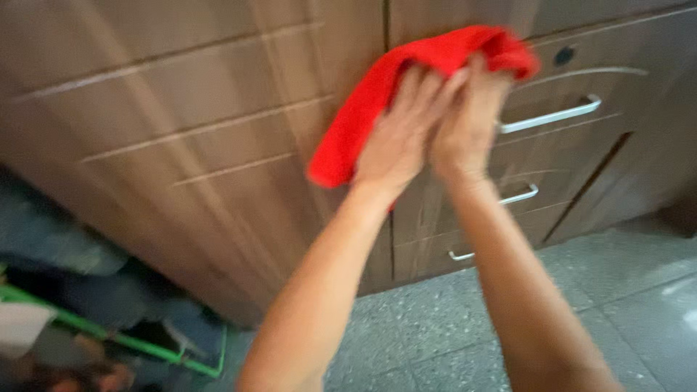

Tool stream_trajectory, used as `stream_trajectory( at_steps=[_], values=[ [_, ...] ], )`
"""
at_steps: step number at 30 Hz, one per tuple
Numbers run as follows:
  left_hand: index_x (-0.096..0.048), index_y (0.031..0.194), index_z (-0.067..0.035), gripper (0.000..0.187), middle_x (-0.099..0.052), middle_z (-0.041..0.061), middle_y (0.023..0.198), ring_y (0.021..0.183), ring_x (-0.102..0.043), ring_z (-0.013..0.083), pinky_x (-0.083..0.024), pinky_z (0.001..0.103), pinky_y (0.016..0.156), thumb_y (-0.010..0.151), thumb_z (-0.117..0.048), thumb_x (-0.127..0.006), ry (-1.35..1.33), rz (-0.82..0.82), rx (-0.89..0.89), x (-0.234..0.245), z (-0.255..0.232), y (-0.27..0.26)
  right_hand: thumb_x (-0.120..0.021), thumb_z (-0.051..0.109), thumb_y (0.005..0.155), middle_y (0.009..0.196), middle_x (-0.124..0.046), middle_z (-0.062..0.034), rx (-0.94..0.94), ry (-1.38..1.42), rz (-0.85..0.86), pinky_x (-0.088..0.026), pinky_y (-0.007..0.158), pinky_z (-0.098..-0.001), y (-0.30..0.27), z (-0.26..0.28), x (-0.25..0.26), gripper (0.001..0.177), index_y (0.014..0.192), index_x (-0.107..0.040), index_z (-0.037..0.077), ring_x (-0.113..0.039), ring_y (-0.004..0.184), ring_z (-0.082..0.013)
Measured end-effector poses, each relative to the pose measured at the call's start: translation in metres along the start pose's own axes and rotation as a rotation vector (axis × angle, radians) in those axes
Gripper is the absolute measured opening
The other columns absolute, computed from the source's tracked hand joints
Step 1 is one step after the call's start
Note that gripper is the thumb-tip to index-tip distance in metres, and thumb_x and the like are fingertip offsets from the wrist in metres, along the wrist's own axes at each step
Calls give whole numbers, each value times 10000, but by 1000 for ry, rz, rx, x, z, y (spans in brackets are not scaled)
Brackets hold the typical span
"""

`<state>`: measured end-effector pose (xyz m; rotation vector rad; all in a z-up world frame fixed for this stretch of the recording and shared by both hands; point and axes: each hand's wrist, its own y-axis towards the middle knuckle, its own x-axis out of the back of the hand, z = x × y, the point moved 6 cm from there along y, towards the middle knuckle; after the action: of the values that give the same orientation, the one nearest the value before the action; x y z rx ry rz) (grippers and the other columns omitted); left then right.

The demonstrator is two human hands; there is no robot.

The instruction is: The person wipes the doors, drawers, and handles of a wooden wardrobe by hand with a red cloth.

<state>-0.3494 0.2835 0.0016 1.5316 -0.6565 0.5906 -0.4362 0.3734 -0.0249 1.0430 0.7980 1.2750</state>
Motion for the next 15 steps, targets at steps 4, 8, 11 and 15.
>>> stream_trajectory(
  at_steps=[4,8,11,15],
  values=[
    [-273,1626,-271,735,-297,114,1631,1537,-229,376,-221,734,1119,983,-438,-588,87,113,228,7,48,-40,-684,203,955,1318,-562,-224,73,-134,192,-172,1261,-681,-12,39,-39,530,1433,-521,44,-469,1328,-469],
    [-382,1574,-221,753,-346,134,1606,1484,-291,445,-210,745,1140,914,-449,-663,297,-80,226,25,71,-85,-678,172,947,1393,-559,-162,365,-215,223,-183,1235,-679,-14,88,-47,493,1422,-562,109,-460,1375,-427],
    [-406,1575,-197,713,-348,164,1622,1484,-288,480,-214,746,1144,954,-444,-653,354,-230,159,25,63,-79,-653,172,947,1466,-550,-134,433,-247,255,-197,1236,-677,-5,97,-35,555,1480,-531,78,-467,1397,-388],
    [-397,1617,-189,658,-343,167,1643,1503,-277,491,-212,733,1165,1037,-399,-627,318,-200,140,32,57,-54,-618,171,979,1522,-525,-135,389,-276,243,-204,1272,-657,13,97,-35,573,1526,-491,56,-451,1454,-384]
  ],
)
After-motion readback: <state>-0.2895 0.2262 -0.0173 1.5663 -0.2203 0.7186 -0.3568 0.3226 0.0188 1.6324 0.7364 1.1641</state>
